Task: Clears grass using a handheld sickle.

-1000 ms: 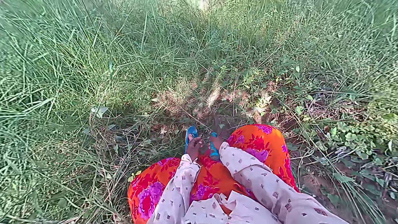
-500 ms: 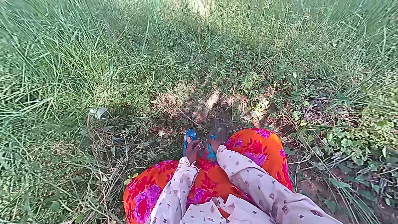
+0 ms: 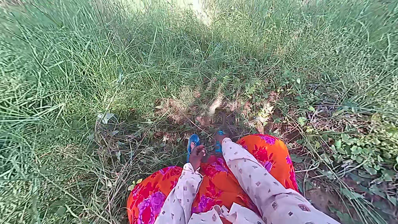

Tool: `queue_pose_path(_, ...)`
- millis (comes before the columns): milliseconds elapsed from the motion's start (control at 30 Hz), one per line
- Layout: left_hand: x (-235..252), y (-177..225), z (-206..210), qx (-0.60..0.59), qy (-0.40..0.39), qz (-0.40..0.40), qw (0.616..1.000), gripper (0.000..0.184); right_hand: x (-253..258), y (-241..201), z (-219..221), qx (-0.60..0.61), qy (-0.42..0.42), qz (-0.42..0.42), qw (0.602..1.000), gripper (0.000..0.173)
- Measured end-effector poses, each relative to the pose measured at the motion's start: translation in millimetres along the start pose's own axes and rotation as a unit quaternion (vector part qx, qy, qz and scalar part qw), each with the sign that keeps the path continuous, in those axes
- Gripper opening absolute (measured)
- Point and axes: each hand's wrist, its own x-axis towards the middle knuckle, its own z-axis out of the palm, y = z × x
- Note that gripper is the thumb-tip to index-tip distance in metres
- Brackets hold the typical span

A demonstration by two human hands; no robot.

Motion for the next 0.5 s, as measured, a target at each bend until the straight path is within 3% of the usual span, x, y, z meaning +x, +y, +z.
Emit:
queue_pose_path(67,0.5,-1.0,0.2,0.002,-0.009,-0.004,1.000,0.037,-28.9,0.3,18.8,0.024,-0.077,-0.040,0.996,0.031)
queue_pose_path(100,2.7,-1.3,0.2,0.003,-0.010,-0.002,1.000,0.037,-34.0,0.7,26.2,0.025,-0.085,-0.057,0.994,0.036)
queue_pose_path(233,1.8,-5.5,4.0,0.009,-0.019,-0.016,1.000,0.038,-25.0,-10.6,13.1,-0.021,0.065,-0.113,0.991,0.057)
queue_pose_path(367,-2.0,3.8,3.3,0.008,-0.019,-0.007,1.000,0.037,-20.8,-32.5,-23.7,0.034,0.206,-0.142,0.968,0.058)
queue_pose_path(500,0.9,9.0,5.3,0.011,-0.024,-0.021,0.999,0.036,1.7,-25.9,-30.5,0.122,0.232,-0.125,0.957,0.060)
